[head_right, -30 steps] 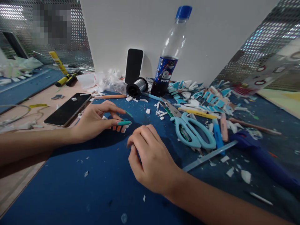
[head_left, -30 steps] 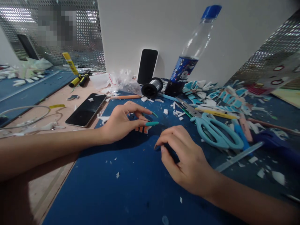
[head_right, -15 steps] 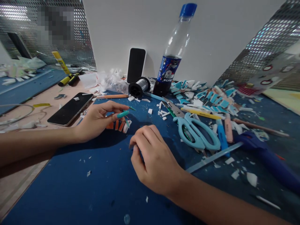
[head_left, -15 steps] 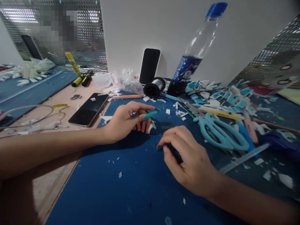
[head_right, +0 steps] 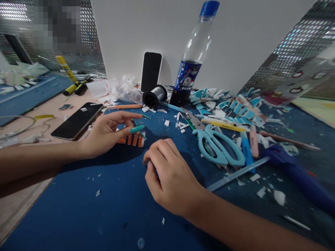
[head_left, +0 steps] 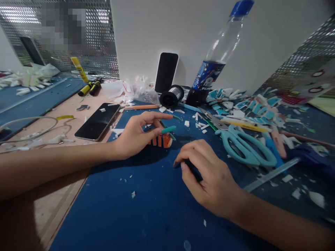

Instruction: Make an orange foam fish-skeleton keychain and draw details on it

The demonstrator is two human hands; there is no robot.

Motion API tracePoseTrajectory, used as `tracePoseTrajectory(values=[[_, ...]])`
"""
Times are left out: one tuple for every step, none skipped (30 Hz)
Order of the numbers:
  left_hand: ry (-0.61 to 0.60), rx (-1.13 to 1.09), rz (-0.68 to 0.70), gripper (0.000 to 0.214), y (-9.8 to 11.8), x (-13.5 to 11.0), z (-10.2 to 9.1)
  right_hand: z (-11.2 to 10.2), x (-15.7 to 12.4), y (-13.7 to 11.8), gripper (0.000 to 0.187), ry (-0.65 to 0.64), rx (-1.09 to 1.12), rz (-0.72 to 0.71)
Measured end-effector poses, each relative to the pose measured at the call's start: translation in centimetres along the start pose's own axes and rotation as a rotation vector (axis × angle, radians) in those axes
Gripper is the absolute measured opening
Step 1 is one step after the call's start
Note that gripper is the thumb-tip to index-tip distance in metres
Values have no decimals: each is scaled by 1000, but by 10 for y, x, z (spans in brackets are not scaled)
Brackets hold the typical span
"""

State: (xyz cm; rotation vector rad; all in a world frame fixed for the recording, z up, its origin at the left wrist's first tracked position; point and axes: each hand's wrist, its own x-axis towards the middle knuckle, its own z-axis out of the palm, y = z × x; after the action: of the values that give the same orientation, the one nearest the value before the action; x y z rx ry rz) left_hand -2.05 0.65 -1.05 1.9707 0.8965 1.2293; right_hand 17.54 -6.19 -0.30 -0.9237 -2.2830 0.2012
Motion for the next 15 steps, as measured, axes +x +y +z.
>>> tracePoseTrajectory(values=[[7,-24,-2,29,0,0,0,0,0,0,17,-1,1,0],[16,-46,0,31,1,0,0,0,0,0,17,-2,1,2],[21,-67,5,34,1,-1,0,0,-1,0,18,-2,1,2],[24,-87,16,38,1,-1,0,0,-1,1,18,-3,2,2],[28,-105,34,41,0,-1,0,1,-1,1,18,-5,3,4],[34,-117,58,44,0,-1,0,1,-1,1,18,-7,4,6],[41,-120,82,45,-1,-2,0,1,-1,1,18,-7,5,6],[51,-117,100,44,-1,-2,0,1,-1,1,18,-12,4,9],[58,-110,110,42,-2,-2,-1,1,-1,1,18,-13,2,11],[62,-104,113,38,-2,-3,-1,0,-1,1,18,-13,-1,13],[63,-98,111,34,-3,-3,-1,0,-1,1,18,-14,-3,12],[60,-93,111,31,-3,-3,-1,0,-1,1,18,-14,-5,12],[55,-90,113,29,-3,-3,-1,0,-1,1,18,-13,-4,12],[48,-85,118,29,-3,-3,-1,0,-1,1,18,-14,-3,12],[44,-76,121,29,-2,-3,-1,-1,-1,1,18,-14,-2,13]])
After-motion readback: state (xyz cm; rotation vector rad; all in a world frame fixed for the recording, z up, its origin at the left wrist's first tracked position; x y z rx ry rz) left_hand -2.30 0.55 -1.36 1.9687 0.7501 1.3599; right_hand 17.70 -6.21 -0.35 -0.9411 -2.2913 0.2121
